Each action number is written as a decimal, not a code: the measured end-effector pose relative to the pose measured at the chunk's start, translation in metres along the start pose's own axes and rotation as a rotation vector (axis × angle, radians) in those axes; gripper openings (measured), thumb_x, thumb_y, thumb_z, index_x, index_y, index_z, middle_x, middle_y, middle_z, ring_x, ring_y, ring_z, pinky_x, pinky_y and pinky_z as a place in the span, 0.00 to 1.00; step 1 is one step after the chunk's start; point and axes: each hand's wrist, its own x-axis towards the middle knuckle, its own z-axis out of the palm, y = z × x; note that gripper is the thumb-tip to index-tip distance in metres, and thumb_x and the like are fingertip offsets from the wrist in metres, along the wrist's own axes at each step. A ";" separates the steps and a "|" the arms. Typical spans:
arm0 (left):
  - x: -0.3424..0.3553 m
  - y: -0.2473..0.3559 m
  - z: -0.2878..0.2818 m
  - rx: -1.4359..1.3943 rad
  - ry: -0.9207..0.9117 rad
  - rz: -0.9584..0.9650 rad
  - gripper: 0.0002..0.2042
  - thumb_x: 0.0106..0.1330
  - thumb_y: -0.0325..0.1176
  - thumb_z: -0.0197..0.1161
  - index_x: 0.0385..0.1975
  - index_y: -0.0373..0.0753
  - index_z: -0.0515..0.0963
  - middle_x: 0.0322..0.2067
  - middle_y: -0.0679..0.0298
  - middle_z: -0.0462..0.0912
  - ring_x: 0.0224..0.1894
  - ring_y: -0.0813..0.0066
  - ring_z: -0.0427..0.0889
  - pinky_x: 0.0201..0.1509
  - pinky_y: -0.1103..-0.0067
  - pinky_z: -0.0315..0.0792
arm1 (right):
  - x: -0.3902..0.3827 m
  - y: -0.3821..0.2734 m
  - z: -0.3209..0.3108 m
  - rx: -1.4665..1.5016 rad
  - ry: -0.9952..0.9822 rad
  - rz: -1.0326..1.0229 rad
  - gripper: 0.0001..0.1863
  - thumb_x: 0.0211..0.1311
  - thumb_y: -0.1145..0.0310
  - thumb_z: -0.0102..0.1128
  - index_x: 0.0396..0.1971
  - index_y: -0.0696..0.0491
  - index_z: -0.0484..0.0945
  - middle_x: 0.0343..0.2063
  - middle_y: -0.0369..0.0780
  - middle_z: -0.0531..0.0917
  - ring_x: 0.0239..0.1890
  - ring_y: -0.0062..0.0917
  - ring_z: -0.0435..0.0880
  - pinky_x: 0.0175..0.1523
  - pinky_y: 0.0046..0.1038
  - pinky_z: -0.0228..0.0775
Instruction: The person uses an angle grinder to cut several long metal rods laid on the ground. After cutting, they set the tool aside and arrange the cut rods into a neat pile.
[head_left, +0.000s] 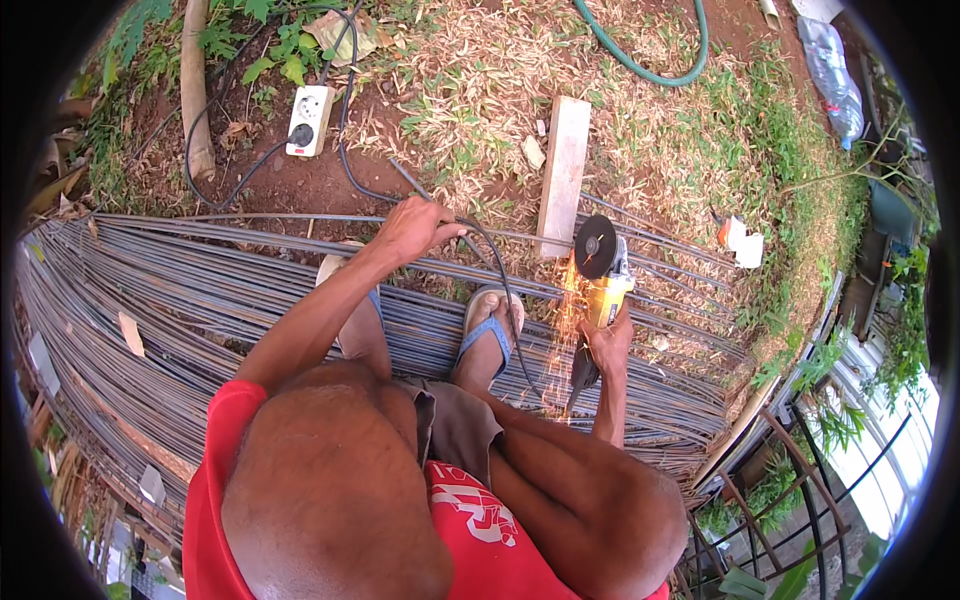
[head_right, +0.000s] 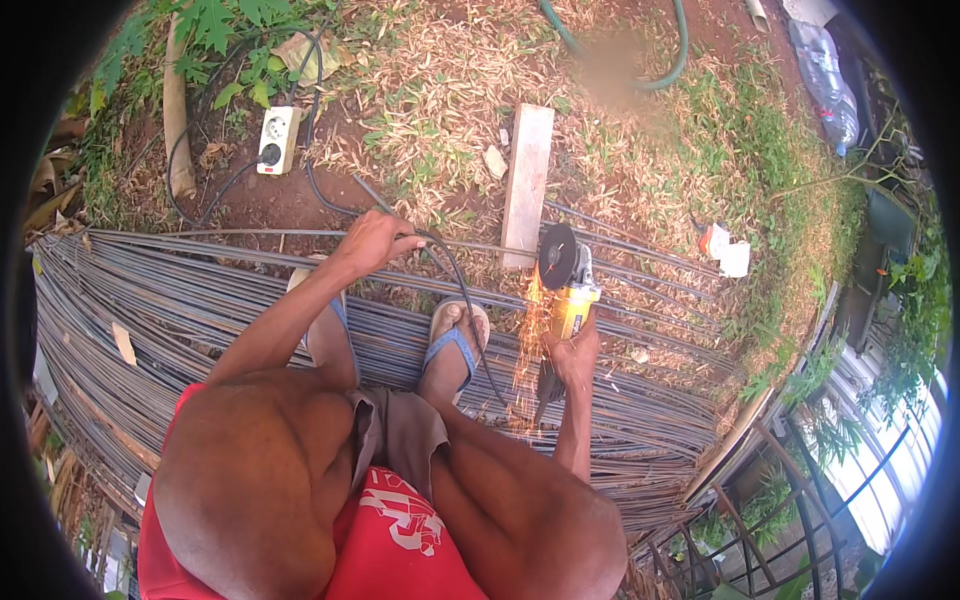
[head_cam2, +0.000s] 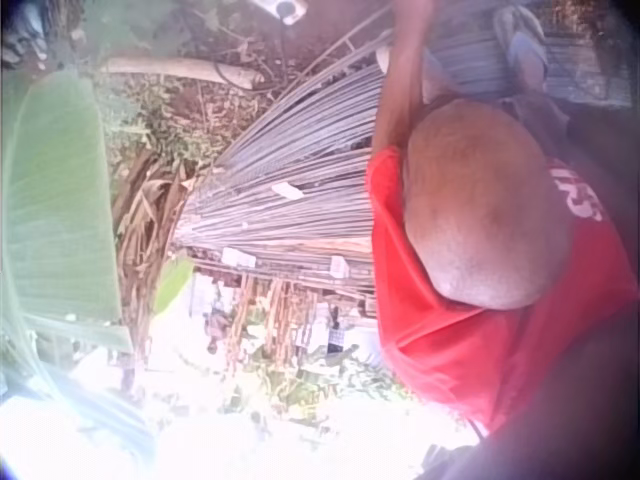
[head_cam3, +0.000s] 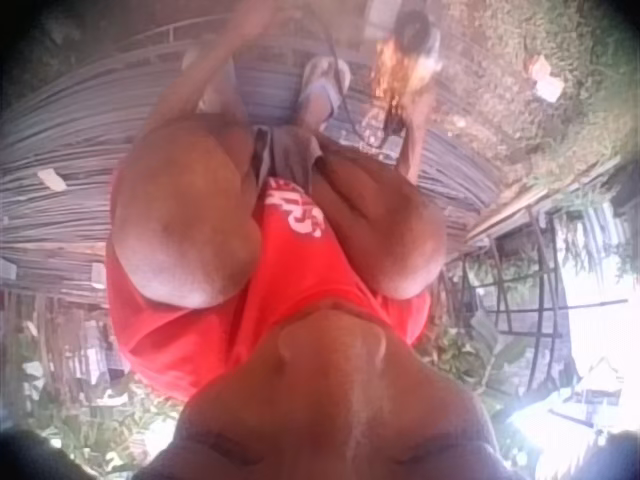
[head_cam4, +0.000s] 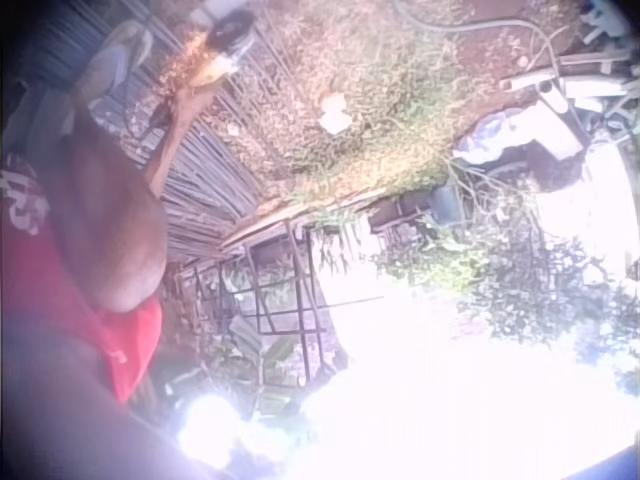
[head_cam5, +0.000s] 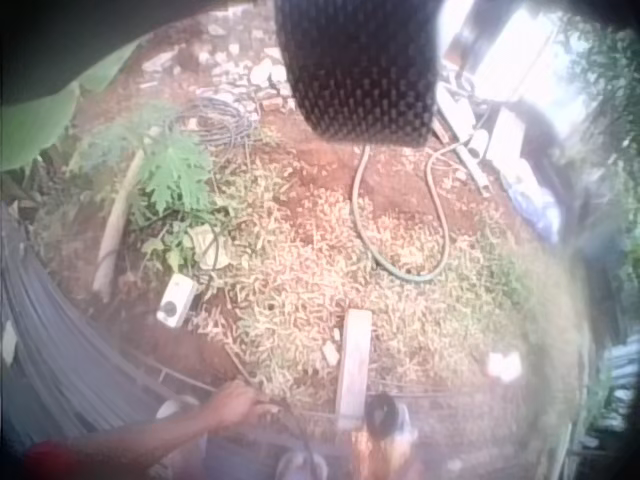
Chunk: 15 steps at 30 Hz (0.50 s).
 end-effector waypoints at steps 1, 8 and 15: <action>0.000 0.001 0.000 -0.001 0.004 0.006 0.17 0.70 0.49 0.69 0.36 0.38 0.89 0.23 0.48 0.83 0.31 0.44 0.84 0.38 0.57 0.76 | -0.002 -0.002 -0.002 -0.001 -0.016 0.010 0.32 0.47 0.70 0.72 0.56 0.57 0.75 0.39 0.44 0.88 0.39 0.34 0.88 0.50 0.38 0.80; 0.001 0.000 0.006 0.048 0.054 0.070 0.19 0.71 0.49 0.67 0.32 0.36 0.86 0.24 0.47 0.82 0.31 0.43 0.83 0.38 0.55 0.74 | -0.016 -0.004 -0.001 -0.006 0.020 0.059 0.29 0.42 0.73 0.75 0.50 0.61 0.77 0.36 0.44 0.87 0.37 0.32 0.86 0.47 0.33 0.79; 0.001 -0.002 0.006 0.009 0.043 0.036 0.19 0.71 0.49 0.67 0.33 0.36 0.87 0.23 0.48 0.83 0.30 0.43 0.83 0.38 0.55 0.74 | -0.013 -0.003 -0.001 -0.031 0.011 0.088 0.29 0.42 0.72 0.75 0.48 0.62 0.77 0.36 0.45 0.87 0.36 0.32 0.86 0.47 0.34 0.79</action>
